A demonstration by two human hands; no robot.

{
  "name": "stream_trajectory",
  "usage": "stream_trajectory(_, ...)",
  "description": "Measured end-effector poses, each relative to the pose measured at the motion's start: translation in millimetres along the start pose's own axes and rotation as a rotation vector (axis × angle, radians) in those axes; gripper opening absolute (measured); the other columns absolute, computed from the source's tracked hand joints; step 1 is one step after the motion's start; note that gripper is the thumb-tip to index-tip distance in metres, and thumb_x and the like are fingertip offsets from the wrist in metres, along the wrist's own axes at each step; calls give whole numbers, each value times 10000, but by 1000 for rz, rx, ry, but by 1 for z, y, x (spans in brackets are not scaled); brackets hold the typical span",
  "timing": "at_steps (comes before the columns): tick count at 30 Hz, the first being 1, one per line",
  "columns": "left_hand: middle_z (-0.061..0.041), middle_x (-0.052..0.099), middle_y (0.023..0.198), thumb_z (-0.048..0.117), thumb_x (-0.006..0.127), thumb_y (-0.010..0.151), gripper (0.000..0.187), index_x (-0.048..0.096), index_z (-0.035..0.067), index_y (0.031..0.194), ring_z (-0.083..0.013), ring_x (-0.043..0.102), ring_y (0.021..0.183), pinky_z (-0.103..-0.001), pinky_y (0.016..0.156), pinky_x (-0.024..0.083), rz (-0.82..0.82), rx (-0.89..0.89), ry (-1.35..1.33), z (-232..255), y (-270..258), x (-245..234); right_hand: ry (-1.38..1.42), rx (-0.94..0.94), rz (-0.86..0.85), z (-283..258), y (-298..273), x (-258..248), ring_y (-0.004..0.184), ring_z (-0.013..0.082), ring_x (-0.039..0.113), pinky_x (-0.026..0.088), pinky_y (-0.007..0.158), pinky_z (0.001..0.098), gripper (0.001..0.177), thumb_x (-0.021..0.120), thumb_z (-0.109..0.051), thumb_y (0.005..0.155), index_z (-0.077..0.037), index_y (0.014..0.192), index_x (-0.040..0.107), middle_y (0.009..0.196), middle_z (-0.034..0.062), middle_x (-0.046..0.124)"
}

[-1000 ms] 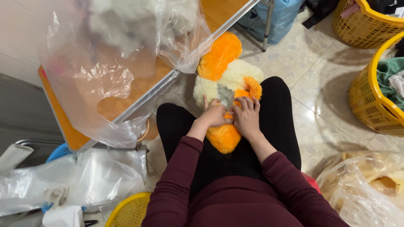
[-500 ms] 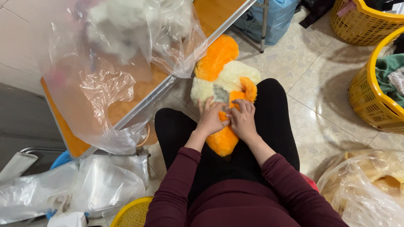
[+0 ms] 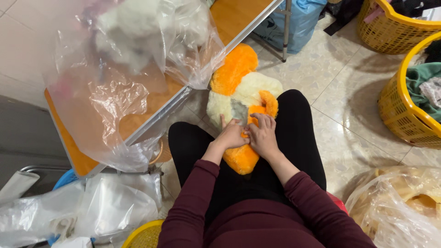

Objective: The person sits on the floor and stuffs a flower-shaped plush toy with white cotton batting. They repeatedly pull cotton from a plastic bag on a nearby table and push it into an opening in the plush toy, adjusting the fabric to distribute the filling.

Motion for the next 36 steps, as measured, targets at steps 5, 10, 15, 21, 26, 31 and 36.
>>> stream_trajectory(5,-94,686,1212,406,797,734,394,714,140,1012,-305,358,1458,-655,1213,-138,334,158,-82,15,-25,-44,33,29,8,6,-1,0,1291,358,476,301,1127,541,122,730,-105,844,-78,960,702,1309,130,573)
stream_trajectory(10,-96,681,1233,345,809,725,457,683,135,1110,-338,310,1461,-656,1192,-133,448,236,-106,19,-19,-65,50,66,-40,12,-7,5,1310,358,478,307,1140,539,112,719,-82,877,-80,982,683,1310,113,577)
stream_trajectory(15,-107,682,1248,306,727,791,250,694,156,989,-378,107,1549,-679,1160,-209,146,95,-51,18,8,-35,47,64,-14,13,-6,3,1315,384,460,296,1135,541,155,712,-65,836,-74,990,697,1339,149,555)
stream_trajectory(21,-98,702,1236,278,677,795,255,573,99,646,-327,127,1587,-679,1170,-226,-73,27,-180,15,7,-4,44,52,2,9,-6,0,1313,367,464,298,1129,541,89,740,-107,861,-79,930,692,1325,141,558)
stream_trajectory(26,-76,696,1251,347,730,776,199,678,156,755,-299,209,1563,-681,1194,-196,-43,37,-144,1,3,-7,27,0,9,-2,-5,-1,1294,365,470,299,1108,555,109,744,-114,827,-76,921,706,1301,143,567)
stream_trajectory(31,-28,614,1341,478,781,777,436,746,195,1108,-335,314,1477,-684,1222,-65,423,262,-145,-1,-21,-42,84,102,3,10,-9,1,1323,373,461,316,1134,539,113,746,-131,896,-66,981,711,1332,145,550)
stream_trajectory(36,27,667,1211,640,780,757,541,772,177,1037,-301,375,1448,-716,1218,-112,400,135,86,-6,-40,-49,59,67,-51,9,-7,0,1314,374,460,311,1132,544,120,748,-140,891,-62,977,717,1332,146,543)
Point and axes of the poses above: each hand's wrist, its own y-axis towards the middle knuckle, its own x-axis out of the palm, z = x × y, the point moved 8 cm from there along y, towards the middle knuckle
